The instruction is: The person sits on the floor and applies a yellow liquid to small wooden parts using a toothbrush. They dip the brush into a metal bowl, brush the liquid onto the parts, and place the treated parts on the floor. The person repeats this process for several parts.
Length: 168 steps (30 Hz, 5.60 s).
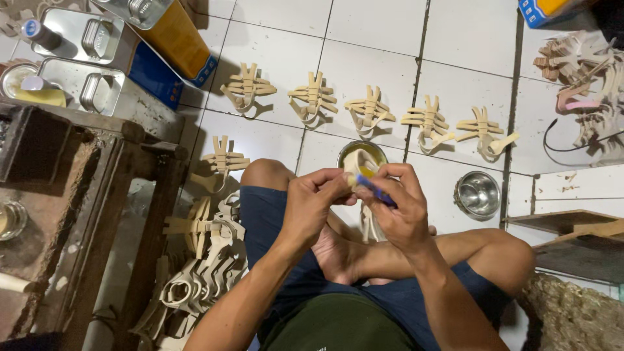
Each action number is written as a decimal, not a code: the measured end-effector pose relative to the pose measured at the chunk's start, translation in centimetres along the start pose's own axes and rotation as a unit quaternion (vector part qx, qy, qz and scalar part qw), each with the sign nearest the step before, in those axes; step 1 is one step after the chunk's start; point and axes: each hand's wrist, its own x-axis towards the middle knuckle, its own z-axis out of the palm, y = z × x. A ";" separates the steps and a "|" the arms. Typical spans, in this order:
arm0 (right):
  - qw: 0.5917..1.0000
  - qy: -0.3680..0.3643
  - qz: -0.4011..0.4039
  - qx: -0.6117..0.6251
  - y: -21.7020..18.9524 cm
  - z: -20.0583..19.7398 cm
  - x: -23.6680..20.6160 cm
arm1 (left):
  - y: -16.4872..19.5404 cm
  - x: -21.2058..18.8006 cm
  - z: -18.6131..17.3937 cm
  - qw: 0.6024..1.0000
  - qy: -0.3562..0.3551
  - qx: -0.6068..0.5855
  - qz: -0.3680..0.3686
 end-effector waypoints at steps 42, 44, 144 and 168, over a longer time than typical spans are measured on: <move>0.941 0.008 0.225 0.253 1.8 -3.5 -1.6 | -0.8 -1.6 -0.3 0.982 -0.145 -0.084 -0.084; 0.911 -0.097 0.292 0.275 2.3 -3.7 -1.4 | -0.4 -1.8 -0.1 0.978 -0.152 -0.091 -0.112; 0.918 -0.016 0.017 -0.396 4.8 -8.0 -4.6 | 0.8 1.7 -1.2 0.998 -0.041 -0.019 -0.032; 0.978 0.033 0.195 -0.069 1.3 -4.5 -2.0 | 1.9 -0.4 0.4 0.992 -0.109 0.030 -0.051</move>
